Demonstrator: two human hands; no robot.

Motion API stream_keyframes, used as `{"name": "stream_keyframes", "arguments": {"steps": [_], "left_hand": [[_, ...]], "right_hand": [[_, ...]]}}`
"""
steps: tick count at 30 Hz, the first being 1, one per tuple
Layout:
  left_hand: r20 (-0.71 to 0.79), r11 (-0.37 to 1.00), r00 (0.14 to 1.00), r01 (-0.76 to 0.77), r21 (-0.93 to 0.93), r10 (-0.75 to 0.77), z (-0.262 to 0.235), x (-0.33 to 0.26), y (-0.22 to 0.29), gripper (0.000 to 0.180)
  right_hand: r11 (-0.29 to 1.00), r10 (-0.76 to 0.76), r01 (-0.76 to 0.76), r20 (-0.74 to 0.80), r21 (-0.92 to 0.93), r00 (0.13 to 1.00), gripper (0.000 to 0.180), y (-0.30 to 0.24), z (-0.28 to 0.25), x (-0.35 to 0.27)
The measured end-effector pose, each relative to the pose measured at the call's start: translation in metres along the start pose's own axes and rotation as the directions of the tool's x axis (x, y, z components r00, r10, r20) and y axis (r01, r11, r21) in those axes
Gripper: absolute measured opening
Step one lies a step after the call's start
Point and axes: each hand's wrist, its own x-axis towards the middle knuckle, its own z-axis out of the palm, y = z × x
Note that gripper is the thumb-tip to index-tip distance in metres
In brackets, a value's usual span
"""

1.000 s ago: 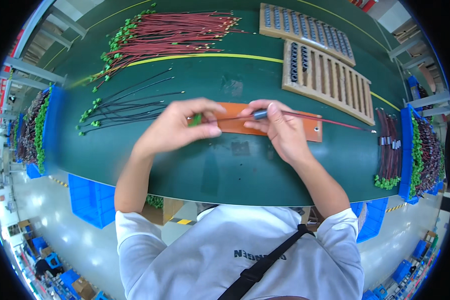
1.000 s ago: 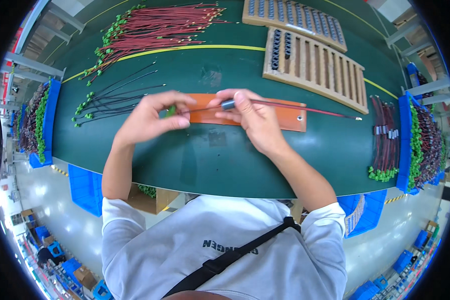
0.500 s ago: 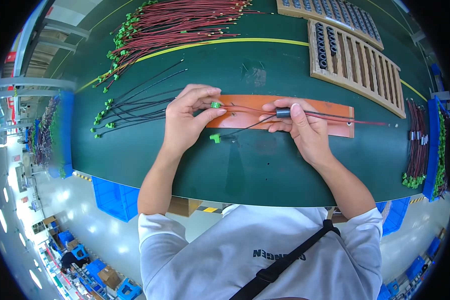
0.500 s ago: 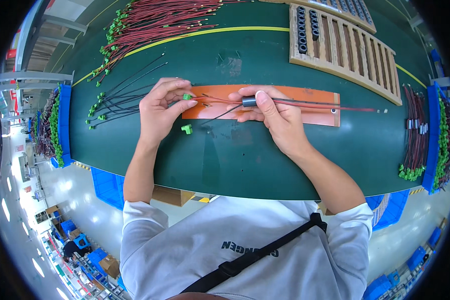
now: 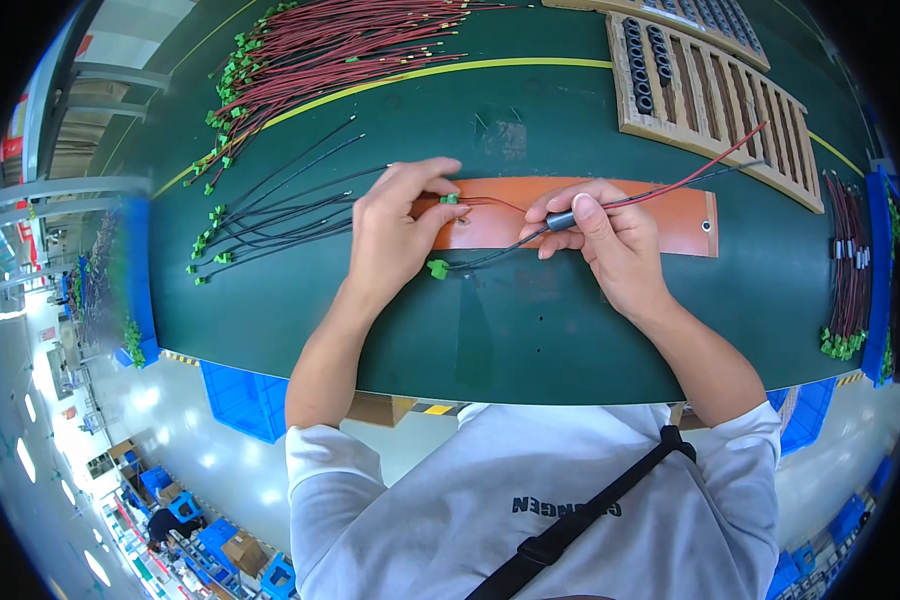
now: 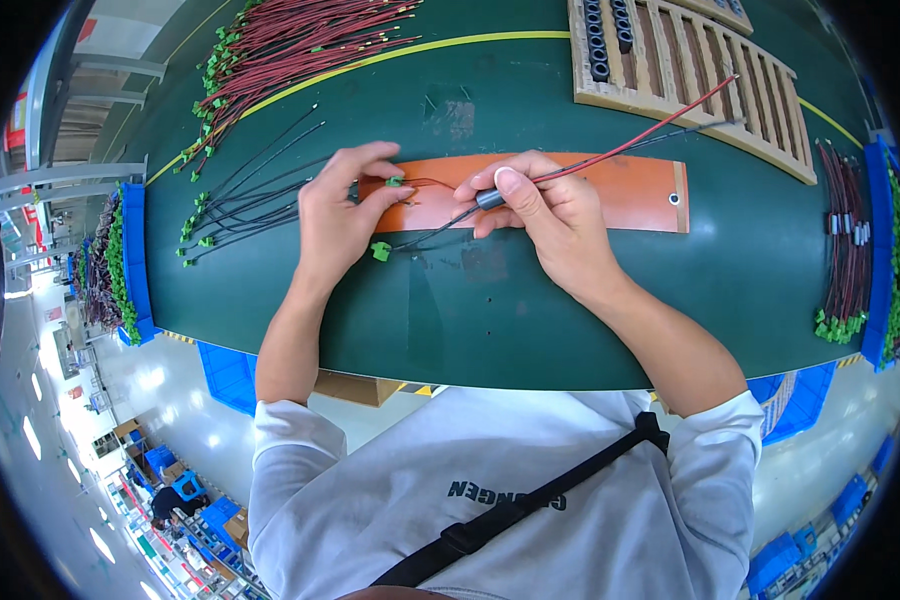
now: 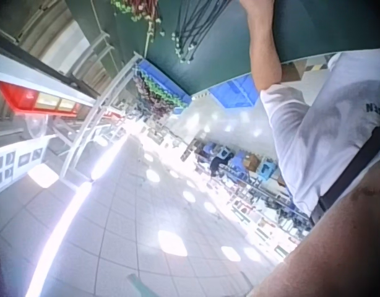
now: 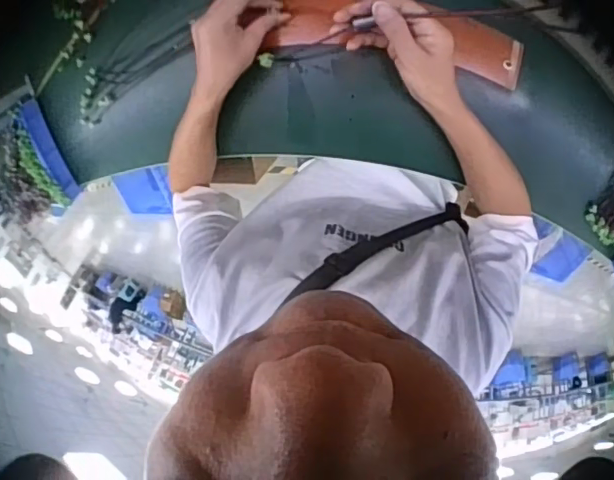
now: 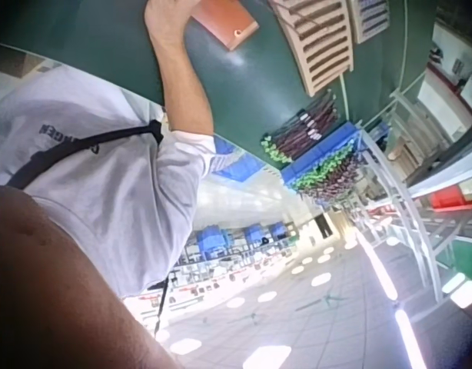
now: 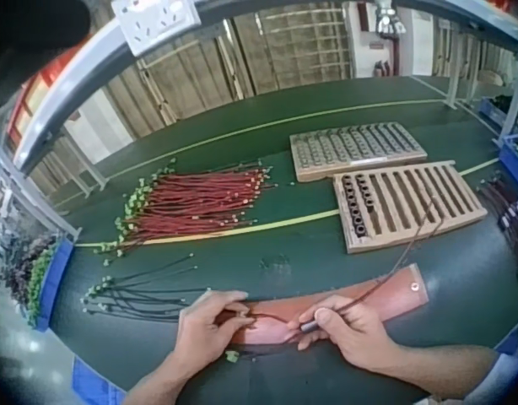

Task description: The person assembles wire harnesses by hand at a workbench. They pick up red and black wires, insert them into a small cylindrical component, and secure the assembly using a tool on an orange jig. The completed units are placed into a blue bin.

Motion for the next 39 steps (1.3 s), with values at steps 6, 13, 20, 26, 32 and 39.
{"name": "stream_keyframes", "arguments": {"steps": [6, 13, 20, 26, 32, 39], "left_hand": [[0.044, 0.985, 0.984, -0.175, -0.011, 0.175, -0.026, 0.003, -0.011, 0.045], [0.384, 0.973, 0.923, 0.062, -0.224, 0.029, -0.042, -0.016, -0.008, 0.028], [0.134, 0.931, 0.984, -0.066, -0.358, 0.121, -0.025, -0.014, -0.017, 0.026], [0.047, 0.975, 0.993, -0.101, -0.197, 0.112, -0.013, -0.015, -0.013, 0.019], [0.019, 0.983, 0.986, -0.163, -0.088, 0.165, -0.011, -0.013, -0.009, 0.016], [0.091, 0.980, 0.979, -0.190, 0.055, 0.185, -0.007, -0.012, -0.005, 0.019]], "right_hand": [[1.000, 0.007, -0.006, -0.032, 0.024, 0.999, 0.030, 0.000, 0.002, -0.001], [1.000, 0.004, -0.003, -0.046, 0.026, 0.999, 0.032, 0.000, 0.003, -0.002], [0.999, 0.003, -0.003, -0.016, 0.052, 1.000, 0.031, -0.002, 0.001, -0.002], [0.998, -0.027, 0.027, -0.007, 0.057, 1.000, 0.032, -0.004, 0.003, -0.003], [0.999, -0.036, 0.036, 0.008, 0.016, 0.999, 0.037, -0.008, 0.007, -0.002], [0.995, -0.070, 0.072, 0.031, -0.066, 0.997, 0.031, 0.001, -0.001, -0.001]]}}
